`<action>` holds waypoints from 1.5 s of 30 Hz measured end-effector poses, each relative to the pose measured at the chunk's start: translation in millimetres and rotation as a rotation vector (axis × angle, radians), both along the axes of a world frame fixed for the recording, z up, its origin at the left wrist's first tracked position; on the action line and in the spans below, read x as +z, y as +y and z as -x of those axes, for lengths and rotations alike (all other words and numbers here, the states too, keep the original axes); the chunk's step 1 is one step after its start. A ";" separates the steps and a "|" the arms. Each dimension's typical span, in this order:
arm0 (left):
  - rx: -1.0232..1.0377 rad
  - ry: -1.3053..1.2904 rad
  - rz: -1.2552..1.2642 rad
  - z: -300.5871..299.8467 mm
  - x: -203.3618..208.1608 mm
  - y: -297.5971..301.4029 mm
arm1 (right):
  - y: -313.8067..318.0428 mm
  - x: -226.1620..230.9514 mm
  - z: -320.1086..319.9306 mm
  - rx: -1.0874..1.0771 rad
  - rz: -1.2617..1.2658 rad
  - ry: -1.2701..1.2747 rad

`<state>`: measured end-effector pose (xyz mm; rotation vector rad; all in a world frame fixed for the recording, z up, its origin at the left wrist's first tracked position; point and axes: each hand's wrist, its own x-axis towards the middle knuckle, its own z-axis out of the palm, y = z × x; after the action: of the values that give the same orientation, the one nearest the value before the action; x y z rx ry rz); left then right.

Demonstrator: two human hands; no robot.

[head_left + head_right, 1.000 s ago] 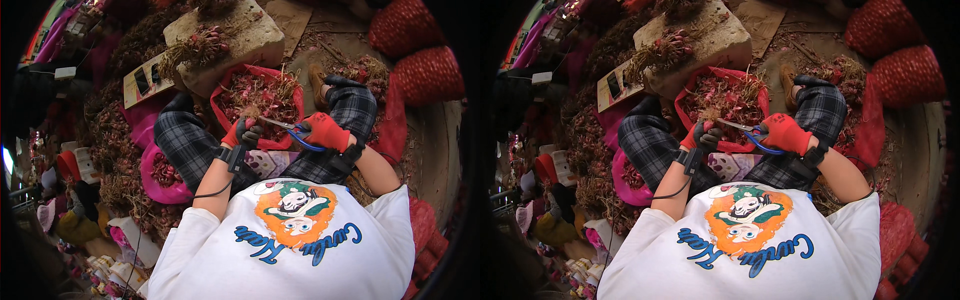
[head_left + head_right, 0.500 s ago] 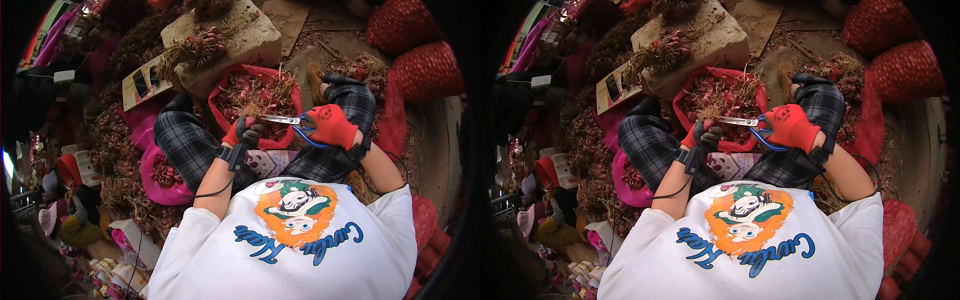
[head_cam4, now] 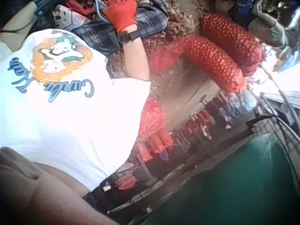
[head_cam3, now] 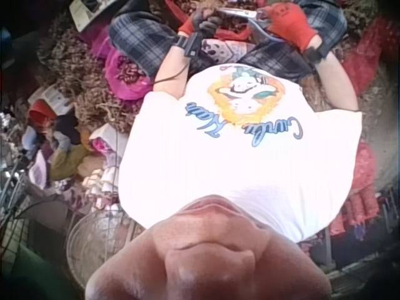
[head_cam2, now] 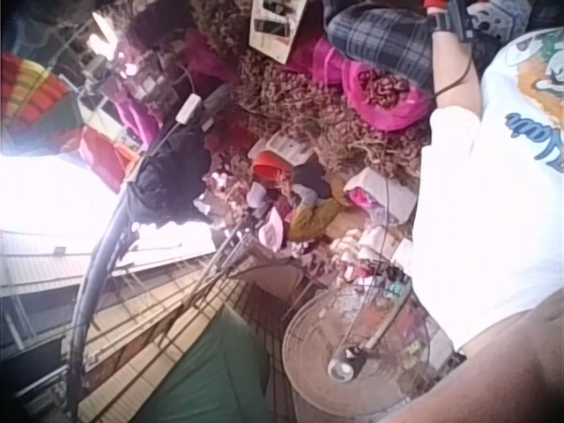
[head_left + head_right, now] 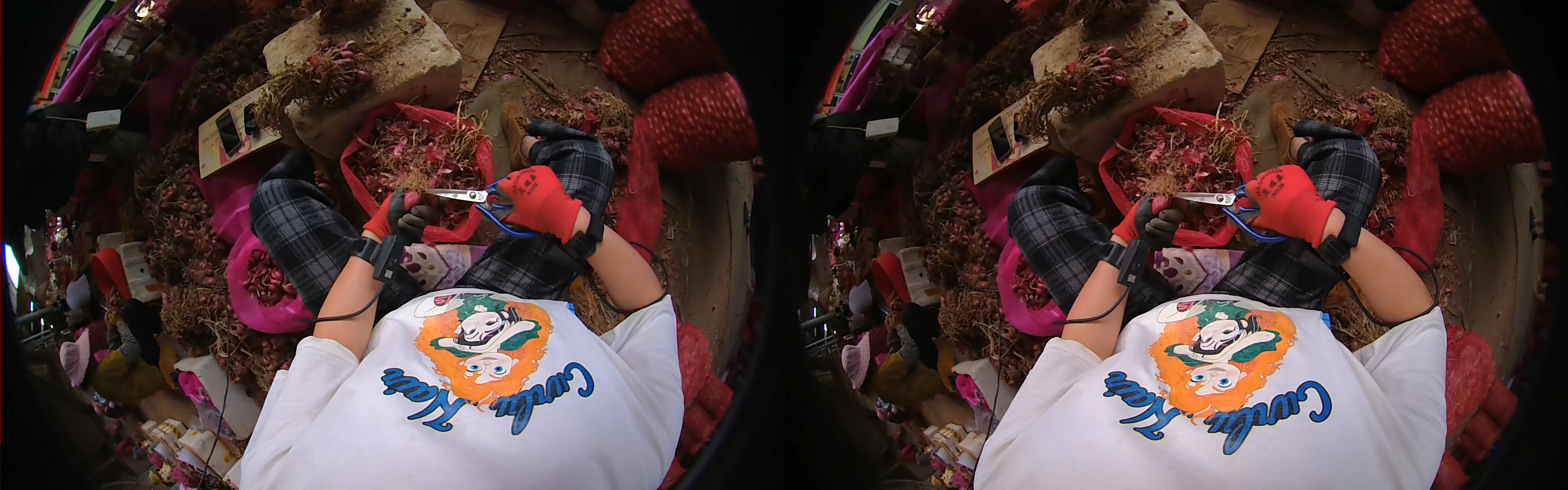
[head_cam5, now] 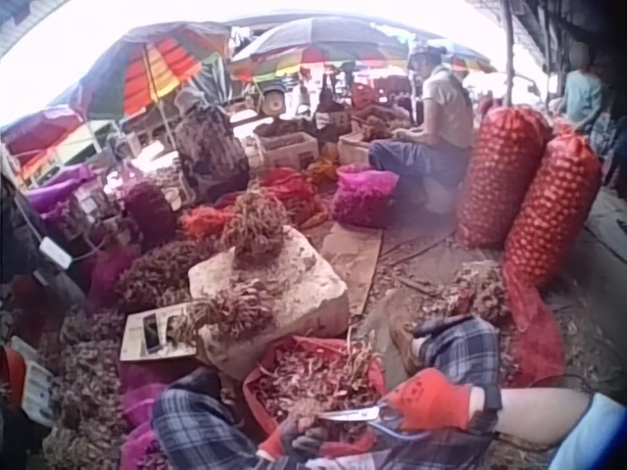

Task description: Trimming the roots and stems of dried shallots using scissors in a bulk processing market.

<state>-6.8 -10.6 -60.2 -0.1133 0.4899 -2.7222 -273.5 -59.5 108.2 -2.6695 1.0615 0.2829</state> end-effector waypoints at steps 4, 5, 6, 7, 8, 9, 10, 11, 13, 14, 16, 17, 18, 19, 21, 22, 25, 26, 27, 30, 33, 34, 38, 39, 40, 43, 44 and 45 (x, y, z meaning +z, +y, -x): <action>-0.004 -0.063 0.001 -2.4 -6.9 3.8 | 1.7 -5.9 -0.7 0.053 0.004 0.054; 0.035 -0.040 -0.032 -3.3 -15.1 8.3 | 2.8 -6.3 -1.9 0.077 0.001 0.066; 0.069 -0.016 -0.066 -1.8 -14.4 10.0 | 4.7 -7.2 -3.0 0.074 -0.001 0.066; 0.066 -0.016 -0.068 -2.6 -13.6 8.9 | 6.7 -8.5 -4.9 0.033 -0.033 0.096; 0.056 -0.068 -0.048 -5.3 -12.5 6.9 | 8.3 -10.5 -5.4 -0.007 -0.065 0.126; 0.046 -0.121 -0.027 -6.1 -7.8 4.6 | 9.0 -14.8 -3.3 -0.010 -0.066 0.125; 0.043 -0.122 -0.027 -4.9 -4.1 3.4 | 9.7 -20.9 0.2 -0.043 -0.116 0.081; 0.032 -0.115 -0.003 -3.2 -1.0 2.0 | 10.4 -25.4 2.7 -0.078 -0.167 0.037; 0.022 -0.110 0.020 -1.8 0.3 2.0 | 12.2 -29.4 3.1 -0.080 -0.126 0.022; 0.027 -0.088 -0.011 -1.2 -0.2 2.5 | 12.7 -30.2 3.5 -0.082 -0.085 0.008; 0.040 -0.067 -0.041 0.1 -9.0 3.3 | 11.6 -23.2 2.6 -0.095 -0.092 -0.028; 0.034 0.071 0.056 2.0 -21.6 2.3 | 10.9 -20.4 1.0 -0.106 -0.099 -0.063; 0.020 0.212 0.152 4.6 -26.4 0.6 | 12.1 -20.8 1.1 -0.107 -0.098 -0.063; 0.020 0.212 0.152 2.9 -30.2 1.5 | 14.8 -21.9 0.8 -0.104 -0.091 -0.119; 0.050 0.093 0.096 1.0 -27.2 3.3 | 18.5 -26.7 0.7 -0.104 -0.083 -0.175; 0.047 0.095 0.095 2.7 -20.8 2.4 | 19.9 -31.0 0.8 -0.135 -0.078 -0.171; 0.131 -0.286 -0.110 4.3 0.9 1.1 | 23.4 -32.1 -2.3 -0.181 -0.095 -0.128; 0.133 -0.387 -0.092 4.8 3.9 1.3 | 24.7 -31.3 -4.1 -0.198 -0.116 -0.088; 0.136 -0.487 -0.074 5.2 5.0 1.8 | 26.0 -30.0 -6.1 -0.196 -0.116 -0.087; 0.162 -0.573 -0.088 8.1 8.5 1.5 | 29.8 -28.3 -11.3 -0.189 -0.082 -0.075; 0.119 -0.691 -0.194 11.9 23.3 -0.4 | 31.4 -24.9 -17.3 -0.248 -0.142 -0.110; 0.120 -0.690 -0.194 11.8 21.7 0.5 | 30.7 -16.4 -20.9 -0.222 -0.148 -0.047; 0.155 -0.751 -0.164 10.4 17.0 0.7 | 28.5 -12.3 -25.3 -0.225 -0.217 0.004; 0.167 -0.800 -0.140 10.1 17.0 -0.2 | 28.2 -18.3 -22.9 -0.225 -0.216 0.004; 0.166 -0.798 -0.137 10.0 16.3 -0.6 | 28.3 -29.2 -18.3 -0.264 -0.282 -0.098; 0.214 -0.809 0.001 9.5 21.2 -0.8 | 29.8 -44.0 -16.2 -0.322 -0.372 -0.215; 0.253 -0.818 -0.038 10.5 24.5 -0.5 | 30.5 -45.0 -16.4 -0.343 -0.399 -0.229; 0.293 -0.828 -0.077 11.4 28.1 -0.2 | 31.2 -44.0 -17.4 -0.342 -0.396 -0.232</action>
<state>-18.1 -10.8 -32.1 0.8527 0.2893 -2.1933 -256.2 -28.3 64.2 -2.0752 1.2154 0.0984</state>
